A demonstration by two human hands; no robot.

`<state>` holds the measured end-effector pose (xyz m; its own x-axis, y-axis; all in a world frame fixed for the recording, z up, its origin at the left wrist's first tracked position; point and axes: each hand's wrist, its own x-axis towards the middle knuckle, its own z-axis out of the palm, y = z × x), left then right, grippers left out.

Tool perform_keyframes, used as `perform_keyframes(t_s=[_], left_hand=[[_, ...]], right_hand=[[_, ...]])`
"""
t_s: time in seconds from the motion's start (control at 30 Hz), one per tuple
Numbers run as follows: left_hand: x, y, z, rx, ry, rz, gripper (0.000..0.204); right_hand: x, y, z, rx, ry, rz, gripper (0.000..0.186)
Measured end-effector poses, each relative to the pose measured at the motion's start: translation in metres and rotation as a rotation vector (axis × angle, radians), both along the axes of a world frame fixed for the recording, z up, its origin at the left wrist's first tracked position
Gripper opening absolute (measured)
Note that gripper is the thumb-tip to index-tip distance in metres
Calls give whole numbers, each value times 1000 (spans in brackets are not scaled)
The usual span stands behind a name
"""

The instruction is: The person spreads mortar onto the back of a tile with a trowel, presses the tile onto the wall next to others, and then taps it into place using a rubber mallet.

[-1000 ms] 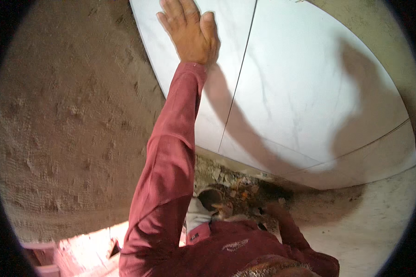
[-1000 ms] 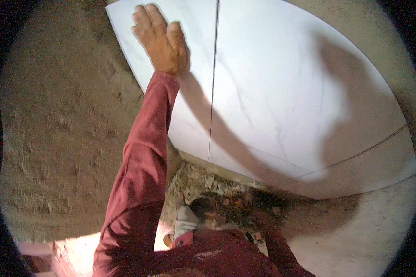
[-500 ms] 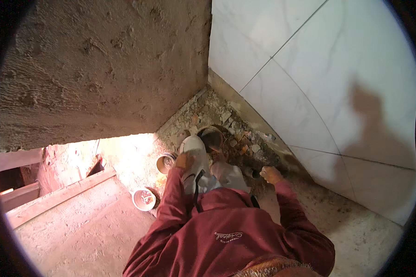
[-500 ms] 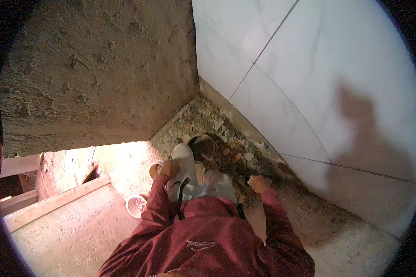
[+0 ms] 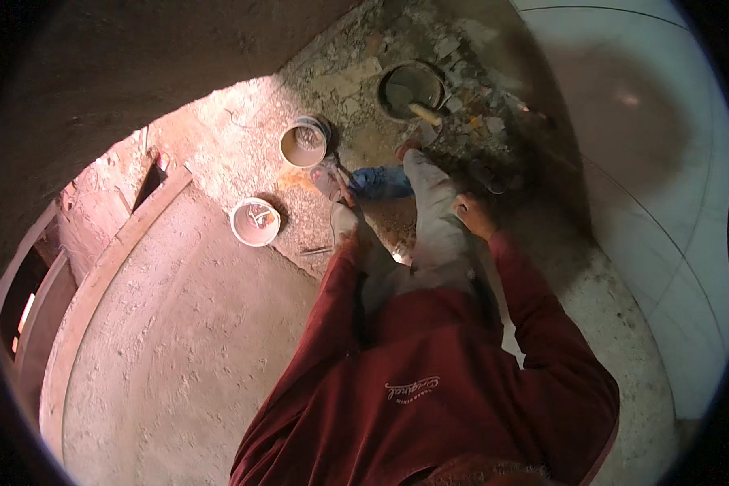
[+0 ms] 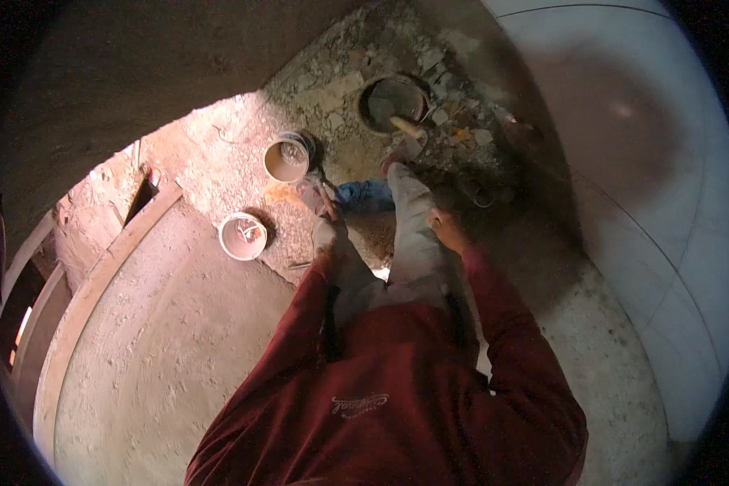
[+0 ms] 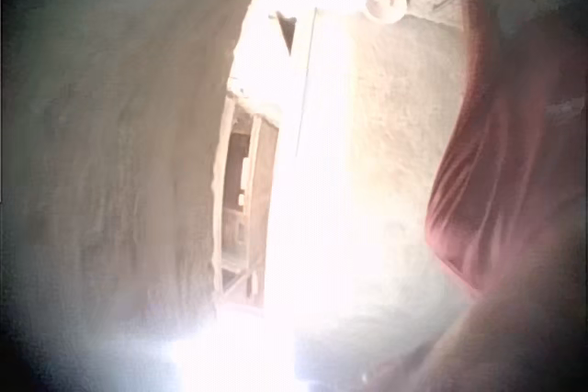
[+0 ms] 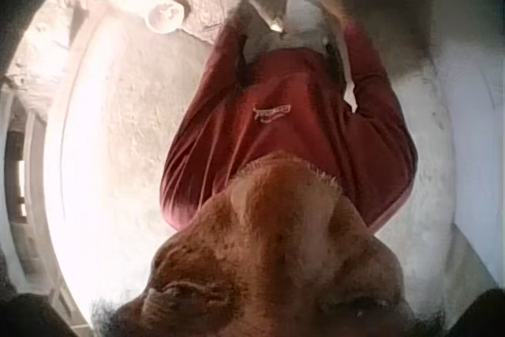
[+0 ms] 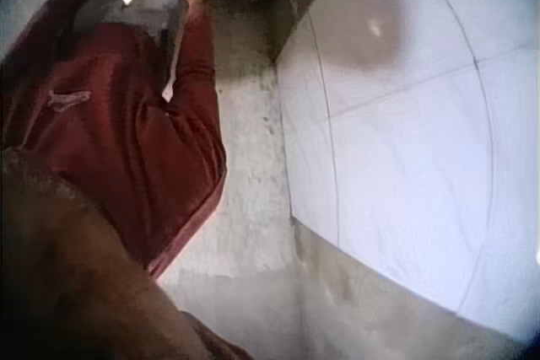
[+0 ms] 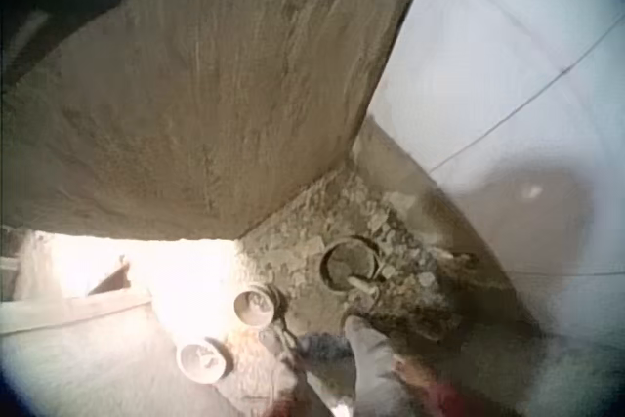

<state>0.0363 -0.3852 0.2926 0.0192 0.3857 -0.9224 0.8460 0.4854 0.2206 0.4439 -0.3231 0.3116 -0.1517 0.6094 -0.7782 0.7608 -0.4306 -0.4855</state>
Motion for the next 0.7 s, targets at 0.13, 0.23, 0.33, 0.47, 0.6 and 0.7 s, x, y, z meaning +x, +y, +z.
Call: perform_keyframes(t_s=[0.13,0.23,0.33,0.47,0.6,0.7], left_hand=[[-18,20,-13,-169,202,-236,96],[-75,-7,-45,92,56,-82,96],[-110,-29,-41,100,150,-43,93],[-113,-19,-57,73,205,-51,86],[-118,-19,-59,88,183,5,82],[-125,-17,-53,112,245,26,79]], right_hand=[[-52,-16,-139,-86,157,-268,22],[-95,3,-265,-248,103,-46,40],[-211,-12,-349,-296,132,59,50],[-287,-78,-480,-8,-322,51,58],[-304,-107,-562,116,-353,3,61],[-350,-82,-546,-95,-406,198,60]])
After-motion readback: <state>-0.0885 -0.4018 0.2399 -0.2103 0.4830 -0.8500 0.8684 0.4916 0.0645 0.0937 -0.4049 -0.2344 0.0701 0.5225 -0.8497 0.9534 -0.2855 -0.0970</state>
